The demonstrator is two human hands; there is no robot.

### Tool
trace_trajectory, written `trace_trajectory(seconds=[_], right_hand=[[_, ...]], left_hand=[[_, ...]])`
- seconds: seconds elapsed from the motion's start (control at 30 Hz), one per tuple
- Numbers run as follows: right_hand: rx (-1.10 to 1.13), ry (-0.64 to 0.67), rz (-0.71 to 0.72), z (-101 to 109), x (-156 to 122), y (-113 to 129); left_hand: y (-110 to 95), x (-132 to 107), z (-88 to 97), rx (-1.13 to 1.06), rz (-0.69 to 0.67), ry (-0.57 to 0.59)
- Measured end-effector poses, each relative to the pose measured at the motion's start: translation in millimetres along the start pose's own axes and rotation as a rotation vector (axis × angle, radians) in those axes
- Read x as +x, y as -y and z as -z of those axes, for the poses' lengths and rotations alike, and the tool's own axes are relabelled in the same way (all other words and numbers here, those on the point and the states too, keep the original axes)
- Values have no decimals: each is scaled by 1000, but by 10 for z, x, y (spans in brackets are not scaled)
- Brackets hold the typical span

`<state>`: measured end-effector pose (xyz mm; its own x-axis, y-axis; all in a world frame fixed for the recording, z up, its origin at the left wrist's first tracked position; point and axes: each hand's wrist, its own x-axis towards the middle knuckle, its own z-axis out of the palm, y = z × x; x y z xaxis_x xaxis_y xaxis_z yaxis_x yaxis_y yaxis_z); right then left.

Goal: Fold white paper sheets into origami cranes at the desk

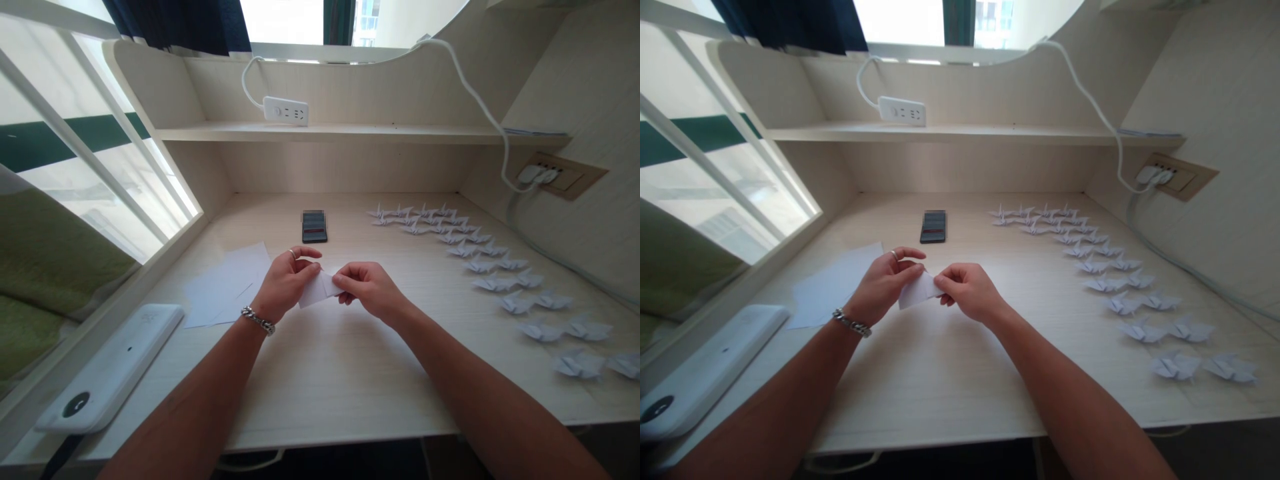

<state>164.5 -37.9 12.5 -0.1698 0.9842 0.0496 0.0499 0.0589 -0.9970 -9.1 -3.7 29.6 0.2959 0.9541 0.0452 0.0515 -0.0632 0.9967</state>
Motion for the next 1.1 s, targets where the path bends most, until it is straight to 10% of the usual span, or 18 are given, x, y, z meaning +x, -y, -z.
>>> trace_trajectory(seconds=[0.47, 0.87, 1.1], right_hand=[[-121, 10, 13, -22, 39, -116], [-38, -8, -89, 208, 22, 67], [-93, 5, -30, 89, 64, -61]], left_hand=[[19, -29, -55, 124, 2, 26], [-7, 40, 169, 6, 22, -206], [57, 55, 87, 105, -26, -98]])
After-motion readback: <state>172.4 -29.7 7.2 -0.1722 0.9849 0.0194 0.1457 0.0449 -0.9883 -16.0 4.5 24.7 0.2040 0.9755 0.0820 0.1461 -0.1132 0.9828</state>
